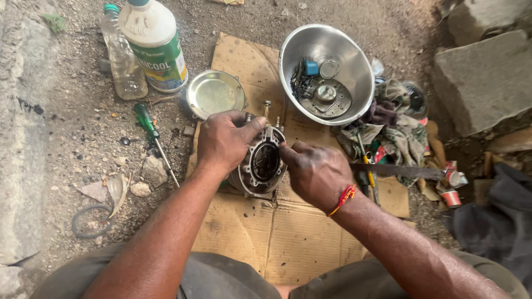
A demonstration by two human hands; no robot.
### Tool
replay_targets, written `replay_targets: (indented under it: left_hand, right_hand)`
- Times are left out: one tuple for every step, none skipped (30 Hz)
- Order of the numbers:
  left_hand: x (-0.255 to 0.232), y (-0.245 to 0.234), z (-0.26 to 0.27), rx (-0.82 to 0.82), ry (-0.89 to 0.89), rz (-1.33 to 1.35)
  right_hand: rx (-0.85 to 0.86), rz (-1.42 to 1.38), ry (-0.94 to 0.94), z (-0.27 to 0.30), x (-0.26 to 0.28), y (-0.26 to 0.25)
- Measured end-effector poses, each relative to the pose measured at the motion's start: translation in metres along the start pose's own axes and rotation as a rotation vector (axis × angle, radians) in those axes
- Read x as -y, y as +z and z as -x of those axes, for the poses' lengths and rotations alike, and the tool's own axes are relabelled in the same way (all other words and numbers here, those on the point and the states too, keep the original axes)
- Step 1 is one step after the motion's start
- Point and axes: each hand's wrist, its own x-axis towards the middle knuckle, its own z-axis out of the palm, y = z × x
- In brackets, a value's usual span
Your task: The person is repairing a mechanical motor assembly by hand, using a screwdriver, a wrench, and a small brush to clean and reassemble internal components.
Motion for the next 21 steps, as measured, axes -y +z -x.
replay_targets:
  left_hand:
    - [-0.002,0.001,0.003,-0.004,0.007,0.008]
    - [-0.005,0.001,0.005,-0.009,0.014,0.014]
    - [-0.007,0.001,0.006,0.021,0.014,-0.023]
    - [-0.008,0.002,0.007,0.051,0.008,-0.060]
    - [-0.008,0.004,0.007,0.082,0.003,-0.097]
    - [-0.006,0.005,0.010,0.057,0.029,-0.089]
    - [-0.005,0.006,0.012,0.031,0.055,-0.082]
    - [-0.006,0.006,0.009,0.001,0.097,-0.075]
    - [-0.007,0.005,0.008,-0.069,0.181,-0.067]
    - [-0.006,0.006,0.012,-0.128,0.259,-0.057]
    - [-0.006,0.007,0.017,-0.188,0.337,-0.047]
    - [-0.008,0.008,0.018,-0.182,0.326,-0.044]
    - [-0.010,0.008,0.020,-0.176,0.315,-0.041]
    - [-0.011,0.009,0.024,-0.174,0.299,-0.039]
    - [-0.013,0.011,0.026,-0.162,0.305,-0.014]
    - [-0.013,0.010,0.030,-0.154,0.304,0.003]
    - [-0.012,0.010,0.034,-0.145,0.303,0.021]
    - [-0.012,0.011,0.036,-0.162,0.313,0.007]
    - [-0.012,0.012,0.039,-0.180,0.323,-0.007]
    - [-0.012,0.014,0.041,-0.196,0.337,-0.020]
    - [-0.013,0.015,0.042,-0.189,0.332,-0.024]
  right_hand:
    - [0.059,-0.002,0.036,-0.001,-0.001,-0.004]
    - [0.115,-0.007,0.072,-0.003,-0.001,-0.008]
    - [0.171,-0.011,0.108,-0.004,0.000,-0.010]
    - [0.161,0.020,0.117,-0.002,0.001,-0.011]
    - [0.152,0.051,0.126,0.000,0.003,-0.011]
    - [0.149,0.072,0.134,0.005,0.007,-0.009]
    - [0.125,0.071,0.114,0.010,0.011,-0.006]
    - [0.085,0.077,0.098,0.012,0.013,-0.005]
    - [0.046,0.082,0.083,0.012,0.013,-0.003]
    - [0.056,0.073,0.087,0.015,0.015,0.000]
    - [0.066,0.063,0.091,0.017,0.016,0.002]
    - [0.069,0.062,0.097,0.019,0.014,0.003]
    - [0.075,0.021,0.135,0.021,0.014,0.004]
    - [0.084,-0.023,0.167,0.024,0.016,0.006]
    - [0.092,-0.066,0.200,0.026,0.018,0.009]
    - [0.127,-0.110,0.251,0.028,0.020,0.013]
    - [0.162,-0.155,0.302,0.030,0.022,0.017]
    - [0.197,-0.197,0.357,0.033,0.022,0.022]
    - [0.189,-0.254,0.387,0.035,0.022,0.026]
    - [0.177,-0.311,0.418,0.036,0.020,0.029]
    - [0.166,-0.367,0.449,0.037,0.018,0.031]
